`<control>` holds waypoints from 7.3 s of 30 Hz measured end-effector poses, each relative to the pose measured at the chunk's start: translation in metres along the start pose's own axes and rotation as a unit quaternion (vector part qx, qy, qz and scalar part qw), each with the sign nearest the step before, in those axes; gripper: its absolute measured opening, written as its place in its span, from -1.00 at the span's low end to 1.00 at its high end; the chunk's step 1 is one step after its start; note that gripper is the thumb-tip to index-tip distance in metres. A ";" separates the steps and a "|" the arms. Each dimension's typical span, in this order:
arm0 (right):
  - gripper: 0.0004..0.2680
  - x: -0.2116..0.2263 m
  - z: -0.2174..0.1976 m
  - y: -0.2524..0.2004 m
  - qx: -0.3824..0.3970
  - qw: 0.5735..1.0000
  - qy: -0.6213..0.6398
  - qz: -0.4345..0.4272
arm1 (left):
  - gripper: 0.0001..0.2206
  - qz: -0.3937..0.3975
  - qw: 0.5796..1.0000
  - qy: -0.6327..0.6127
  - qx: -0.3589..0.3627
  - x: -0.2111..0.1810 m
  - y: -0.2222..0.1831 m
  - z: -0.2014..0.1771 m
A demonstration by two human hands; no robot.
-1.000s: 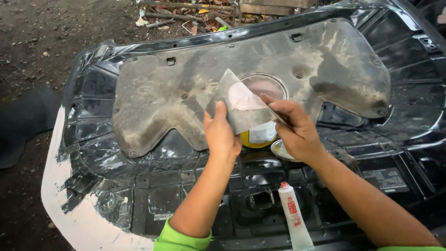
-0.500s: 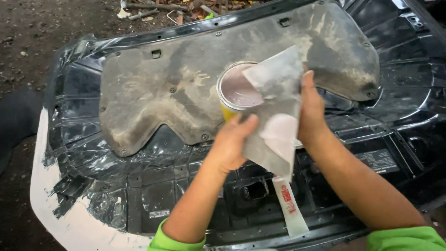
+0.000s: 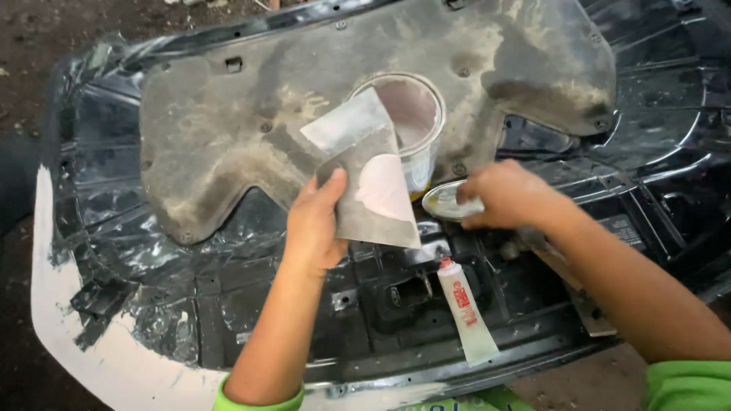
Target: Mix and apply body filler to a car part and then sand it.
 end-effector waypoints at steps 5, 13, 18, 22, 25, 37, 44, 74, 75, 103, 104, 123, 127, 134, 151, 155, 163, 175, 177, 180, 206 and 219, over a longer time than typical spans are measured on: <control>-0.81 -0.001 0.014 -0.007 0.006 0.998 -0.036 0.060 | -0.64 -0.028 0.998 0.016 -0.045 -0.002 -0.017 -0.006; -0.81 -0.022 -0.079 -0.061 -0.228 0.958 0.003 0.176 | -0.63 -0.007 0.992 0.075 -0.099 -0.003 -0.058 -0.034; -0.87 0.028 -0.103 -0.018 -0.423 0.904 -0.051 -0.032 | -0.63 -0.073 0.982 0.076 -0.158 0.017 -0.083 -0.034; -0.88 0.061 -0.106 0.012 -0.391 0.915 -0.069 -0.064 | -0.64 -0.158 0.963 0.060 -0.209 0.030 -0.103 -0.039; -0.92 0.066 -0.101 0.022 -0.347 0.932 -0.098 -0.050 | -0.65 -0.093 0.990 0.026 -0.104 0.046 -0.104 -0.053; -0.71 0.085 -0.039 -0.053 -0.142 0.988 0.060 -0.033 | -0.64 -0.094 0.991 0.005 -0.095 0.048 -0.111 -0.051; -0.62 0.083 0.065 -0.079 0.086 0.975 0.189 0.085 | -0.66 -0.073 0.992 -0.001 -0.105 0.057 -0.109 -0.056; -0.83 0.114 0.014 -0.074 -0.295 0.950 0.079 -0.061 | -0.59 -0.129 0.988 0.086 -0.010 0.064 -0.121 -0.027; -0.84 0.115 0.013 -0.074 -0.295 0.951 0.071 -0.062 | -0.59 -0.130 0.988 0.086 -0.012 0.063 -0.122 -0.026; -0.86 0.120 0.005 -0.072 -0.303 0.948 0.027 -0.097 | -0.59 -0.118 0.987 0.113 0.011 0.059 -0.118 -0.025; -0.86 0.120 0.004 -0.072 -0.302 0.948 0.023 -0.096 | -0.59 -0.119 0.984 0.133 0.012 0.057 -0.118 -0.024; -0.65 0.076 -0.079 -0.034 -0.362 0.920 -0.018 -0.147 | -0.60 -0.141 0.882 0.418 -0.166 0.011 -0.141 -0.058; -0.61 0.083 -0.123 0.019 -0.308 0.933 -0.118 -0.146 | -0.63 -0.048 0.981 0.178 -0.066 0.032 -0.153 -0.064; -0.60 0.020 -0.103 0.101 -0.167 0.960 0.097 -0.201 | -0.65 -0.051 0.992 0.092 -0.077 0.017 -0.191 -0.076; -0.60 0.221 -0.097 -0.079 -0.417 0.883 0.045 -0.209 | -0.63 -0.050 0.990 0.033 -0.130 -0.006 -0.260 -0.101; -0.73 0.303 -0.039 -0.175 -0.266 0.841 -0.275 -0.383 | -0.62 -0.025 0.991 0.057 -0.119 -0.011 -0.275 -0.094; -0.68 0.297 0.024 -0.241 -0.281 0.717 -0.346 -0.535 | -0.65 0.019 0.988 0.103 -0.113 0.009 -0.325 -0.041; -0.82 0.297 0.114 -0.206 -0.259 0.751 0.429 -0.430 | -0.65 0.081 0.981 -0.012 -0.174 0.095 -0.443 0.000; -0.70 0.303 0.162 -0.159 -0.148 0.542 0.758 -0.331 | -0.64 0.080 0.975 -0.060 -0.199 0.116 -0.464 0.003; -0.52 0.361 0.200 -0.158 0.010 0.363 0.878 -0.312 | -0.64 0.071 0.978 -0.071 -0.183 0.148 -0.487 0.007; -0.69 0.501 0.156 -0.235 -0.314 0.829 0.222 -0.405 | -0.65 0.185 0.795 0.499 -0.290 0.043 -0.601 0.019; -0.74 0.560 0.194 -0.234 -0.251 0.842 0.102 -0.466 | -0.73 0.294 0.687 0.621 -0.238 0.000 -0.633 0.018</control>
Point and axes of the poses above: each hand's wrist, its own y-axis towards the middle knuckle, its own z-axis out of the palm, x = y × z, the point moved 5 cm from there along y, towards the middle knuckle, and after that the axes turned 15 degrees about x, right-handed, at the moved point
